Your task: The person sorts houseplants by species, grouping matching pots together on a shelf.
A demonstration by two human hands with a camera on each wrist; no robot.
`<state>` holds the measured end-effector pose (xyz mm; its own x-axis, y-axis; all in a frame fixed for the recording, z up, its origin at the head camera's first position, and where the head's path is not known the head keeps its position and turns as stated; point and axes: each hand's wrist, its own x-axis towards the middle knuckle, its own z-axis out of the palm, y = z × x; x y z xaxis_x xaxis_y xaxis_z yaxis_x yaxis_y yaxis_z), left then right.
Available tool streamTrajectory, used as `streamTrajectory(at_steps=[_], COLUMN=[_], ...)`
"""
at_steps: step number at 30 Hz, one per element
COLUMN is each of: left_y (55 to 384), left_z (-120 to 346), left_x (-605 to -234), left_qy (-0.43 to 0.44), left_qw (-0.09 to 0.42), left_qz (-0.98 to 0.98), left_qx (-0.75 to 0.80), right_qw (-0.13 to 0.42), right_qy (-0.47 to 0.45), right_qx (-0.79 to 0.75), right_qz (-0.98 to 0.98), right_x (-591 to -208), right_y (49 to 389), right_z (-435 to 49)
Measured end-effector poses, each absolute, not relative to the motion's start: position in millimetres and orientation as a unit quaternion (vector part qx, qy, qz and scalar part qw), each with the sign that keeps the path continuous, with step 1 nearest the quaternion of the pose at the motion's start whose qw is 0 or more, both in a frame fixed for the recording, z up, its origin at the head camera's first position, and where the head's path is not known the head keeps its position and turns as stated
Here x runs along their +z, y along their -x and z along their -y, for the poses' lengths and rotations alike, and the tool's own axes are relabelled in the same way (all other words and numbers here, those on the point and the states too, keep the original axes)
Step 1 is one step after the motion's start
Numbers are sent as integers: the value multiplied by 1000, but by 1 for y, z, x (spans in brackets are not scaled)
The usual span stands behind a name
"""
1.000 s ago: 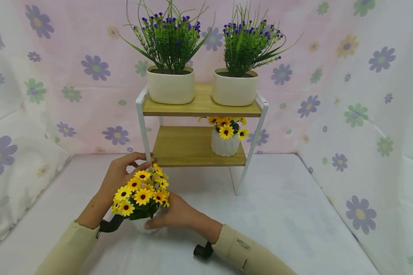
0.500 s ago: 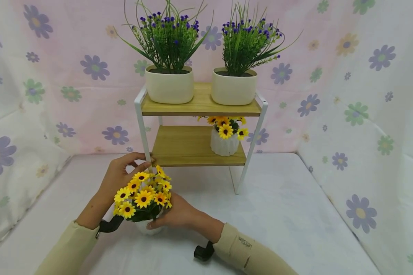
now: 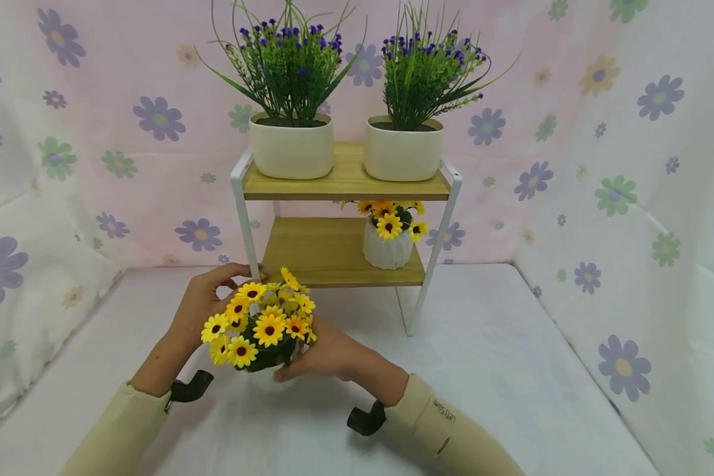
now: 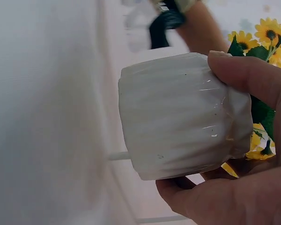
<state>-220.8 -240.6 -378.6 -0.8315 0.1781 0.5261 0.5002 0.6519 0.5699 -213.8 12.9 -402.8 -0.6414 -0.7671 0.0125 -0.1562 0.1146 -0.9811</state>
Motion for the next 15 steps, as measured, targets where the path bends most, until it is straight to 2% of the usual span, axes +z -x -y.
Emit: streamTrajectory(at_steps=[8, 15], left_y=[221, 221], left_z=[246, 242], left_x=[-383, -383], left_qy=[228, 194], left_qw=[251, 261], left_qz=[872, 874], left_qx=[-354, -362], right_qw=[230, 181], right_qy=[349, 374], right_qx=[-615, -628], right_qz=[-669, -658], right_x=[-371, -353], right_y=[213, 215], right_z=[-31, -45])
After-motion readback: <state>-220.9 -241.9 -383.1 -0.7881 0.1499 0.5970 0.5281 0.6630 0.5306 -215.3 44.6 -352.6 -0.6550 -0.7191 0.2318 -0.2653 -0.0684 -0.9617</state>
